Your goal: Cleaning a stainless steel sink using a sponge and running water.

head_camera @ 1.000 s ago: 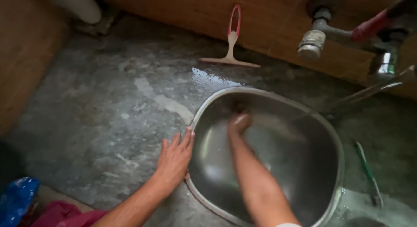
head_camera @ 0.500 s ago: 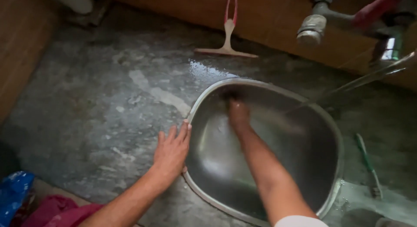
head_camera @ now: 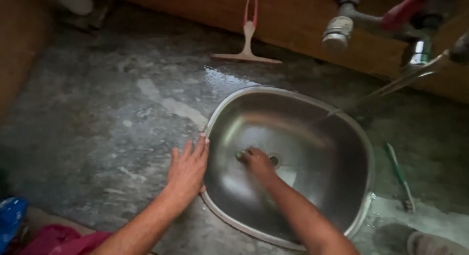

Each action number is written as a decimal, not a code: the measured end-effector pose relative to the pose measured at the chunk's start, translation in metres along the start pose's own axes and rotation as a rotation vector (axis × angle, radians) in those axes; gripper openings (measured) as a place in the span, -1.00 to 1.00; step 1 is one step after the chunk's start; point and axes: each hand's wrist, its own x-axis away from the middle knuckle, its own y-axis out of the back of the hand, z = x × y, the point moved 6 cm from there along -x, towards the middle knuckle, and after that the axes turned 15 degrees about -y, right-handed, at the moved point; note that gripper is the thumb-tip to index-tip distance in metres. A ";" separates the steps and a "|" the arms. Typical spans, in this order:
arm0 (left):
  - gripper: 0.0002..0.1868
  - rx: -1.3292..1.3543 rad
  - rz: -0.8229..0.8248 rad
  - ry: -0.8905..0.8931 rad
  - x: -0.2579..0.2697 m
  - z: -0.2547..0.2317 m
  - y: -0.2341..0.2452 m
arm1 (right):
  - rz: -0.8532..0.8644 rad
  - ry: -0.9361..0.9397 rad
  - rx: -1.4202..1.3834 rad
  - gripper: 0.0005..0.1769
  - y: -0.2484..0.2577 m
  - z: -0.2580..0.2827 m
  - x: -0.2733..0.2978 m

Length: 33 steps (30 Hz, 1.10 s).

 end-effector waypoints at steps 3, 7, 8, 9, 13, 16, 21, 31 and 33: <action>0.45 0.007 -0.016 0.015 -0.001 0.002 0.002 | -0.181 0.162 0.320 -0.75 -0.005 -0.084 -0.047; 0.42 -0.010 -0.086 0.011 0.003 -0.001 0.006 | -0.258 -0.165 0.225 -0.75 0.023 -0.098 -0.096; 0.41 -0.014 -0.076 0.010 0.003 -0.002 0.006 | -0.306 -0.189 0.220 -0.76 0.017 -0.097 -0.109; 0.41 -0.022 -0.067 0.010 0.003 -0.001 0.007 | -0.356 -0.211 0.210 -0.76 0.010 -0.094 -0.125; 0.48 -0.001 -0.043 0.016 -0.001 0.000 0.000 | -0.364 -0.087 0.138 -0.75 -0.008 -0.001 -0.084; 0.53 0.009 -0.030 0.013 0.000 0.000 -0.003 | -0.226 0.166 0.245 -0.67 -0.086 -0.028 -0.084; 0.54 -0.009 -0.024 0.018 -0.003 0.000 -0.006 | 0.114 0.532 0.178 -0.88 -0.103 0.012 -0.024; 0.54 -0.044 -0.028 0.041 -0.002 -0.003 0.004 | -0.277 0.279 -0.411 -0.45 0.024 0.031 -0.131; 0.51 -0.074 -0.055 0.033 -0.001 -0.004 0.009 | -0.588 0.002 -0.453 -0.60 0.052 0.003 -0.136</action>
